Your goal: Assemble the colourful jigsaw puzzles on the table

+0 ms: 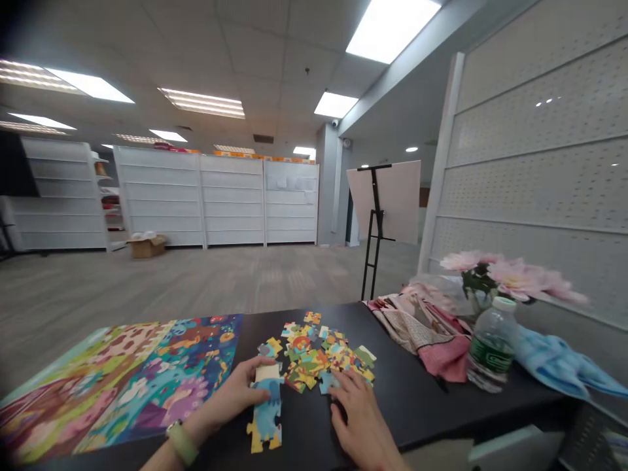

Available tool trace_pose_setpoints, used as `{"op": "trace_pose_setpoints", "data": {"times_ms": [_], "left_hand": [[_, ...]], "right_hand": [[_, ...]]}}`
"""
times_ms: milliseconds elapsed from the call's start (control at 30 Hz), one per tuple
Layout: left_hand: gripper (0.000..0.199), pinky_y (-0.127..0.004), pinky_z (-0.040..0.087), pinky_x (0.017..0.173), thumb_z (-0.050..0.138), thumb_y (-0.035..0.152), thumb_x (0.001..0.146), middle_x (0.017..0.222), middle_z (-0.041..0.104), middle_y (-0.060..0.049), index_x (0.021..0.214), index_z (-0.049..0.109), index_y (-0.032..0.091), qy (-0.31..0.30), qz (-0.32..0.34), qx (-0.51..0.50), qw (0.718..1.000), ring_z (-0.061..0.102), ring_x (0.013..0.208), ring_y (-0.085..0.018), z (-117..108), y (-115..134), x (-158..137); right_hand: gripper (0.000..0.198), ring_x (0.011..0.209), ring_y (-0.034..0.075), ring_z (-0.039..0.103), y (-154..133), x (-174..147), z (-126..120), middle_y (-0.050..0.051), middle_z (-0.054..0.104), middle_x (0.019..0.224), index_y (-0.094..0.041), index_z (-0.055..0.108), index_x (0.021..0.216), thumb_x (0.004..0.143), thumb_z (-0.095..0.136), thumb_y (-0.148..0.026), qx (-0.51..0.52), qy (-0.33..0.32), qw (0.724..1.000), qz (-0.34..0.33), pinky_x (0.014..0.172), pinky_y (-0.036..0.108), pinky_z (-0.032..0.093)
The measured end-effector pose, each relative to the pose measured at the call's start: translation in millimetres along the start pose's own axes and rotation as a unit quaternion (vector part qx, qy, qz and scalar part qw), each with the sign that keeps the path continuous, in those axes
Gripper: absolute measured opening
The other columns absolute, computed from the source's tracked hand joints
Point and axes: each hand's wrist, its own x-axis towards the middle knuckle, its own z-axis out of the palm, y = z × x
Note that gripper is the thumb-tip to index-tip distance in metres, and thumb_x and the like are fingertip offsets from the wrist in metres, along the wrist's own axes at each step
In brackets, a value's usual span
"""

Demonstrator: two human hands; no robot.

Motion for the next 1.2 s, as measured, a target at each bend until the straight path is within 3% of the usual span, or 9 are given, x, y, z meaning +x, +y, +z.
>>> {"op": "trace_pose_setpoints", "data": {"times_ms": [167,300,367,467,533,700,867,1000,1200], "left_hand": [[0.053,-0.028,0.049,0.073,0.076,0.021,0.068,0.089,0.069,0.0,0.12,0.068,0.021,0.025,0.035,0.149,0.988,0.062,0.078,-0.019,10.6,3.4,-24.8],[0.053,-0.035,0.043,0.098,0.08,0.019,0.064,0.116,0.068,-0.004,0.116,0.072,0.025,0.036,0.091,0.262,0.96,0.059,0.106,-0.027,12.3,14.4,-32.0],[0.048,-0.038,0.039,0.104,0.079,0.021,0.069,0.125,0.063,-0.007,0.116,0.071,0.024,0.046,0.112,0.298,0.947,0.054,0.116,-0.029,14.6,18.8,-35.9],[0.03,-0.039,0.039,0.104,0.065,0.022,0.084,0.123,0.064,-0.009,0.113,0.07,0.023,0.053,0.129,0.338,0.931,0.055,0.115,-0.026,19.9,20.6,-49.1],[0.024,-0.038,0.041,0.103,0.063,0.021,0.085,0.118,0.067,-0.007,0.107,0.073,0.024,0.037,0.135,0.364,0.921,0.057,0.112,-0.025,24.6,19.2,-63.1],[0.028,-0.038,0.04,0.103,0.06,0.022,0.088,0.127,0.068,-0.006,0.113,0.072,0.026,0.028,0.138,0.423,0.895,0.058,0.12,-0.026,36.5,16.6,-91.3],[0.028,-0.036,0.042,0.098,0.06,0.019,0.083,0.119,0.07,-0.006,0.108,0.072,0.024,0.041,0.143,0.455,0.878,0.061,0.113,-0.026,40.7,18.9,-89.2],[0.028,-0.035,0.042,0.094,0.06,0.018,0.082,0.113,0.07,-0.006,0.108,0.068,0.024,0.042,0.148,0.462,0.873,0.06,0.109,-0.026,40.2,20.2,-86.8],[0.021,-0.037,0.042,0.094,0.065,0.023,0.083,0.111,0.068,-0.005,0.104,0.068,0.022,0.03,0.15,0.477,0.866,0.058,0.108,-0.026,37.2,18.0,-86.9]], "right_hand": [[0.022,0.116,0.03,0.059,-25.8,-9.4,-3.7,0.006,0.072,0.118,-0.027,0.071,0.102,0.089,0.054,-0.023,-0.034,-0.042,0.998,-0.038,0.101,0.05,0.042],[0.022,0.111,0.028,0.06,-35.9,-21.9,-10.6,0.006,0.071,0.113,-0.028,0.069,0.102,0.093,0.05,-0.025,-0.025,-0.037,0.997,-0.069,0.093,0.043,0.045],[0.021,0.111,0.027,0.061,-37.1,-24.3,-11.6,0.006,0.071,0.112,-0.028,0.069,0.1,0.092,0.05,-0.025,-0.03,-0.033,0.997,-0.069,0.091,0.041,0.045],[0.019,0.12,0.027,0.057,-34.7,-24.2,-9.1,0.008,0.067,0.124,-0.025,0.068,0.096,0.089,0.05,-0.024,-0.04,-0.027,0.997,-0.055,0.096,0.041,0.043],[0.018,0.126,0.028,0.053,-32.0,-24.1,-6.0,0.01,0.063,0.131,-0.023,0.066,0.095,0.089,0.05,-0.024,-0.042,-0.023,0.998,-0.042,0.099,0.042,0.04],[0.022,0.112,0.028,0.059,-34.4,-28.2,-5.5,0.01,0.07,0.117,-0.021,0.067,0.099,0.091,0.048,-0.028,-0.034,-0.025,0.999,-0.03,0.091,0.041,0.043],[0.031,0.112,0.028,0.057,-43.3,-33.9,-15.7,0.008,0.068,0.121,-0.026,0.071,0.111,0.083,0.06,-0.03,-0.023,-0.065,0.996,-0.056,0.093,0.042,0.042],[0.054,0.116,0.029,0.053,-46.5,-37.8,-22.4,0.009,0.064,0.127,-0.029,0.068,0.125,0.072,0.064,-0.017,-0.014,-0.109,0.991,-0.08,0.097,0.043,0.042],[0.042,0.107,0.024,0.059,-56.2,-38.9,-22.1,0.009,0.067,0.116,-0.026,0.073,0.119,0.085,0.054,-0.011,0.02,-0.137,0.983,-0.117,0.097,0.036,0.046]]}}
